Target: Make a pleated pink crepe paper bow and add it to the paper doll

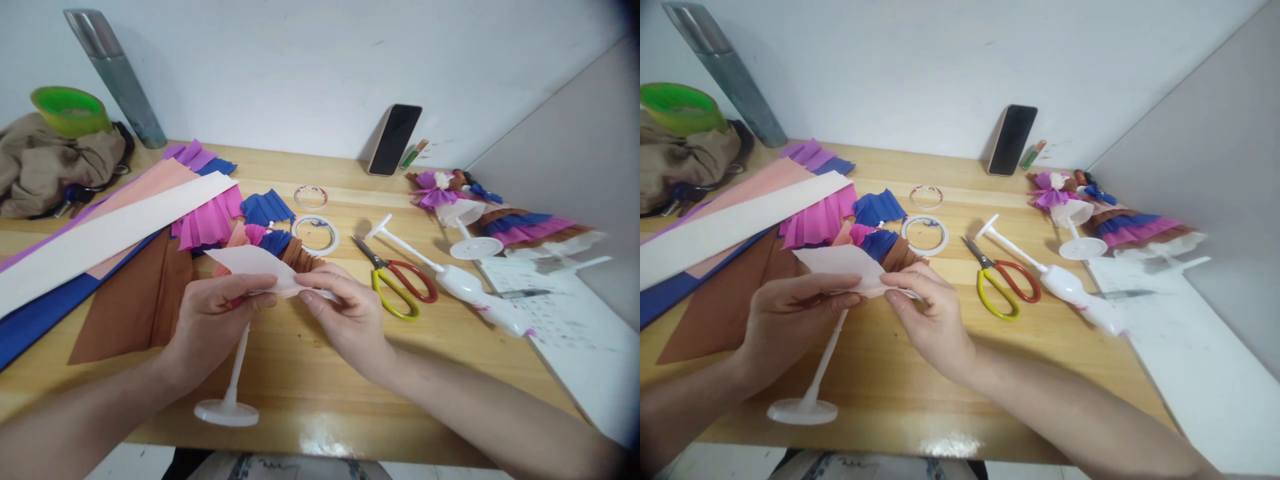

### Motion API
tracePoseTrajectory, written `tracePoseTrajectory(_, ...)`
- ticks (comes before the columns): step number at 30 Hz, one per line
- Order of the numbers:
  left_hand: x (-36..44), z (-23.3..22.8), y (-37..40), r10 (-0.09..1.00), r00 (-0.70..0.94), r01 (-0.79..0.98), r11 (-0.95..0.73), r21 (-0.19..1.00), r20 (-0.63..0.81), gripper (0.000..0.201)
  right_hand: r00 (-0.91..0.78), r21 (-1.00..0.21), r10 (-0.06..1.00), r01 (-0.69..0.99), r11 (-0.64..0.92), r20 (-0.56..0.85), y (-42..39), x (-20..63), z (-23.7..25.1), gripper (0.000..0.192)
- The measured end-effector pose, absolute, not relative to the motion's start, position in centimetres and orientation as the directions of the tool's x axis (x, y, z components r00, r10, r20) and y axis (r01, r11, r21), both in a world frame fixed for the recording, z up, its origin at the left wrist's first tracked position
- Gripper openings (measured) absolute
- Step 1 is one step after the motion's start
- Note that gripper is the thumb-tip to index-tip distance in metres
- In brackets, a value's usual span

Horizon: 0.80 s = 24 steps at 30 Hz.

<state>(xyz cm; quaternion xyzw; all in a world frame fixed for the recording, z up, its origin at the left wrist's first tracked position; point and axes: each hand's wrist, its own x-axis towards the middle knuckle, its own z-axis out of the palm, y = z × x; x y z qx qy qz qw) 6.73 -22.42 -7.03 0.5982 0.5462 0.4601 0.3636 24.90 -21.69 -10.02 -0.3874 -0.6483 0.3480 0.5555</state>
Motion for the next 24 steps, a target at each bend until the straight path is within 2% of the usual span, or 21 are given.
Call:
tracePoseTrajectory(6,6.87,-6.97,-22.30,0.995,-0.014,0.293,-0.088,0.952,0.097,0.012,-0.064,-0.912,0.916,0.089,0.400,0.396,-21.55,24.84,-10.18,0.014)
tracePoseTrajectory(11,7.05,-6.64,-22.29,0.997,0.071,0.243,0.009,0.970,-0.027,0.033,-0.059,-0.919,0.926,0.113,0.378,0.373,-21.47,24.82,-10.18,0.010)
tracePoseTrajectory(13,7.05,-6.67,-22.33,0.996,0.074,0.261,0.018,0.965,-0.039,0.035,-0.063,-0.917,0.924,0.109,0.383,0.378,-21.52,24.73,-10.10,0.010)
tracePoseTrajectory(18,7.15,-6.84,-22.40,0.998,0.022,0.403,-0.056,0.914,0.052,0.024,-0.088,-0.908,0.913,0.106,0.406,0.398,-21.72,24.45,-9.77,0.012)
tracePoseTrajectory(24,7.37,-6.91,-22.54,0.994,0.040,0.413,-0.109,0.904,0.101,0.012,-0.104,-0.894,0.900,0.114,0.433,0.423,-21.93,24.43,-9.90,0.015)
